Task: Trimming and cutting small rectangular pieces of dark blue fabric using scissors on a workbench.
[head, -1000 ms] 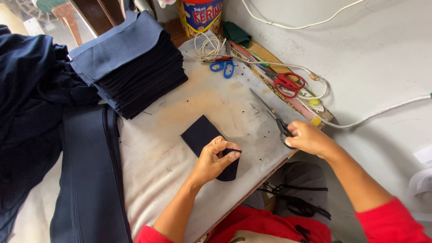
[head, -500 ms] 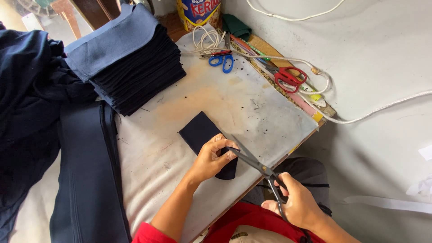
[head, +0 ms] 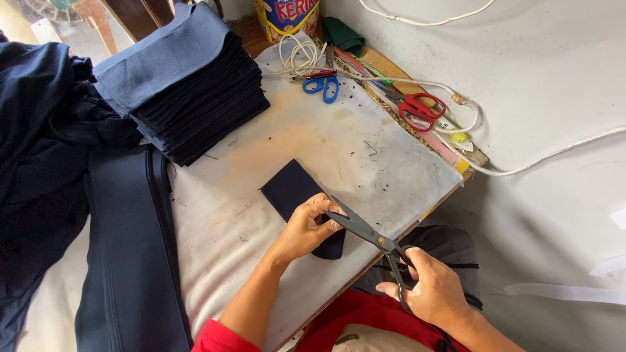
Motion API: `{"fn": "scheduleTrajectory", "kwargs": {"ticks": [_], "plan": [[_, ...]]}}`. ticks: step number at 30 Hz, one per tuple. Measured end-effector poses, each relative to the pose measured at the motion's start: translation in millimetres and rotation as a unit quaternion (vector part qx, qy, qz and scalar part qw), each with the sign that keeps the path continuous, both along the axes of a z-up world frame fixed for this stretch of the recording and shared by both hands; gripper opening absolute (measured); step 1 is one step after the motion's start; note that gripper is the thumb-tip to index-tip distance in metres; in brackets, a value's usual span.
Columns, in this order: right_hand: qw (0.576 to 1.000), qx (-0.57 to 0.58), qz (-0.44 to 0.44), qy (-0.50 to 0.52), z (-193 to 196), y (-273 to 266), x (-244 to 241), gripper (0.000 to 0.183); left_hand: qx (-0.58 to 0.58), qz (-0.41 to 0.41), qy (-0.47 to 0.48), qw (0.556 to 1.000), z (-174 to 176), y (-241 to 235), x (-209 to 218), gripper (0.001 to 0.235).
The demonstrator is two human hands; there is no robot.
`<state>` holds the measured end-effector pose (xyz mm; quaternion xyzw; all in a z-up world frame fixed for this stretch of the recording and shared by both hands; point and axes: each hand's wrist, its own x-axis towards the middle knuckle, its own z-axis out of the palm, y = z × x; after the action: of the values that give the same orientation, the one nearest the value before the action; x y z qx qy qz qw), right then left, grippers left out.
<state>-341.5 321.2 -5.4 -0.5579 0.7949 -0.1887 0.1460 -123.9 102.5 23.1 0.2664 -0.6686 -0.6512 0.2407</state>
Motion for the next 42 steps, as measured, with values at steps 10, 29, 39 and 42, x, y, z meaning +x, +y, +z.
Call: {"fn": "scheduleTrajectory", "kwargs": {"ticks": [10,29,39,42], "plan": [[0.985,-0.078,0.041,0.146,6,-4,-1,0.071,-0.024,0.001,-0.016,1.0,-4,-1,0,0.007],[0.996,0.067,-0.03,0.056,57,-126,-60,0.04,-0.101,0.069,0.059,0.991,-8,-8,1,0.018],[0.965,0.096,0.096,-0.225,95,-153,35,0.028,0.029,0.128,0.134,0.982,10,-7,5,0.019],[0.971,0.054,0.091,-0.214,111,-179,34,0.018,0.053,0.197,0.176,0.963,14,-9,2,0.027]]}}
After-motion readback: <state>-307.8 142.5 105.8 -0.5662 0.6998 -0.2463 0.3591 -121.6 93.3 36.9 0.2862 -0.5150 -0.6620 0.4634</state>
